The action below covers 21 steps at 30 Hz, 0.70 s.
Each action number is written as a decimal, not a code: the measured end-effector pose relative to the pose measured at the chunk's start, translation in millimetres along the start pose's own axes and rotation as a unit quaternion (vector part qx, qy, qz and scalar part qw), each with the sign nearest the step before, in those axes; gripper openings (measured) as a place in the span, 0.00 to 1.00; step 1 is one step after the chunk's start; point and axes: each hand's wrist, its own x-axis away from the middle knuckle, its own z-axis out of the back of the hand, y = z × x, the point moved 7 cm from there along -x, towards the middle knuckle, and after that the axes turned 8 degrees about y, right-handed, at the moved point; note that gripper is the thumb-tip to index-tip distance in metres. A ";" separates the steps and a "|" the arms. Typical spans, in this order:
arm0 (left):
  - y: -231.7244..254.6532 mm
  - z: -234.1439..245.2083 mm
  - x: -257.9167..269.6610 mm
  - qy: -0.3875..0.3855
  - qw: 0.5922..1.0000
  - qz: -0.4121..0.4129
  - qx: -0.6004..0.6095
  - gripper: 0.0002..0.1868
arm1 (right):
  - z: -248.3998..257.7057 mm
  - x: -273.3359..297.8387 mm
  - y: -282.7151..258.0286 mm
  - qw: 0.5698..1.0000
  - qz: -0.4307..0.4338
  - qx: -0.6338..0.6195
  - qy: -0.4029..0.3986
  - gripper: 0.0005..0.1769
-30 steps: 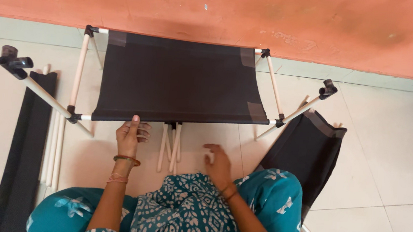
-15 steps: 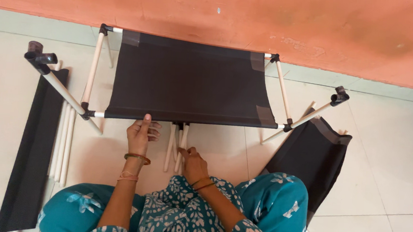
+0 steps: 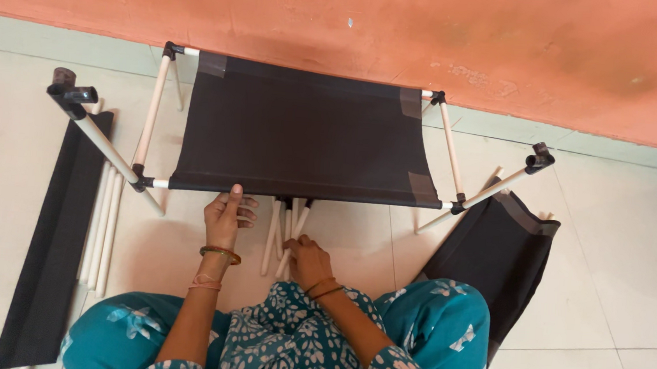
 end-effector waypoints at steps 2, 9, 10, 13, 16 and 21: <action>0.3 -0.7 -0.1 0.002 1.000 0.000 0.000 0.26 | 1.3 -0.7 3.0 1.000 -0.020 -0.019 0.006 0.14; -2.2 0.2 -1.1 -0.001 1.000 0.011 0.008 0.25 | -9.6 4.9 34.2 0.979 -0.196 -0.047 -0.009 0.11; -1.8 -0.2 -1.8 -0.001 1.000 0.011 0.005 0.25 | -9.6 5.4 37.4 0.979 -0.199 -0.052 0.004 0.11; -2.0 -0.1 -1.3 0.002 1.000 0.009 0.000 0.25 | -11.7 10.0 47.7 0.975 -0.211 -0.066 0.025 0.12; -2.7 1.2 0.7 0.003 1.000 0.006 -0.001 0.25 | -16.9 15.8 56.9 0.971 -0.228 -0.073 0.009 0.15; 0.0 -0.2 0.5 0.001 1.000 0.001 0.005 0.26 | -18.3 19.2 64.1 0.967 -0.248 -0.053 -0.015 0.15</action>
